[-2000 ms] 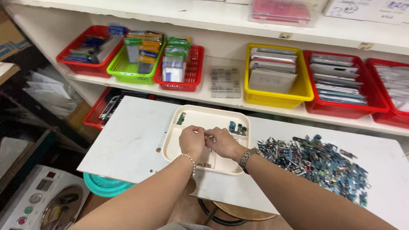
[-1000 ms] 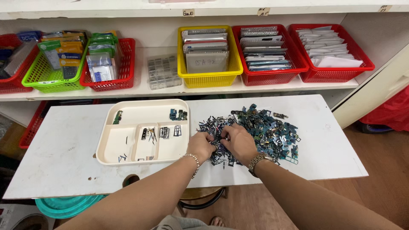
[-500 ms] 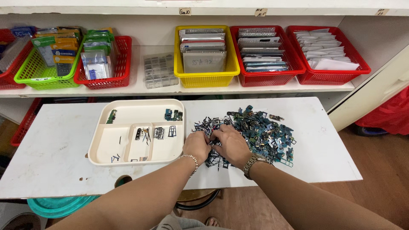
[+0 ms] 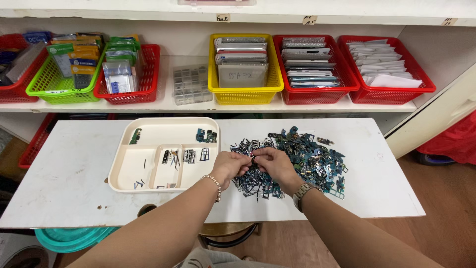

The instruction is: The person sorts small electronic components from a large pile on a table into a compartmentalized tray. They pick up individual pieces, separate them by type, and place them into designated sections of the tray.

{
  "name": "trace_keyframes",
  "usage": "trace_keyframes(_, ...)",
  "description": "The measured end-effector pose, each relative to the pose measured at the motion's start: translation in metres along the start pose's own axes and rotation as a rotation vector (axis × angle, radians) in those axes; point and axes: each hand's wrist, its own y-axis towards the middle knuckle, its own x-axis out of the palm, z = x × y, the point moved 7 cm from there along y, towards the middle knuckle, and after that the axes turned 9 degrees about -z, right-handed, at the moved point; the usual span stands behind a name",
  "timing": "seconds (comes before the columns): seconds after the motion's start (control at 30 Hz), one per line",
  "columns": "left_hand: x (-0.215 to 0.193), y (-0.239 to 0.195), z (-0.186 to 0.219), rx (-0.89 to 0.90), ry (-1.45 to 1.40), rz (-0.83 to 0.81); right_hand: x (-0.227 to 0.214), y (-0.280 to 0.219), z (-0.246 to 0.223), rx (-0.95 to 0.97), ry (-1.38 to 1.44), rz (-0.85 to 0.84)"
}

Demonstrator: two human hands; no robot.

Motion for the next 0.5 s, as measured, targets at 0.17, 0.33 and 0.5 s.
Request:
trace_keyframes(0.17, 0.002, -0.008, 0.007, -0.053, -0.199, -0.063, 0.0, 0.003, 0.003, 0.036, 0.288, -0.022)
trace_keyframes(0.33, 0.002, -0.017, 0.02, -0.012, -0.3, -0.093, 0.002, 0.003, -0.007, 0.048, 0.344, -0.012)
trace_keyframes(0.5, -0.002, -0.023, 0.03, 0.022, -0.254, -0.072, 0.007, 0.0, -0.014, 0.044, 0.466, -0.055)
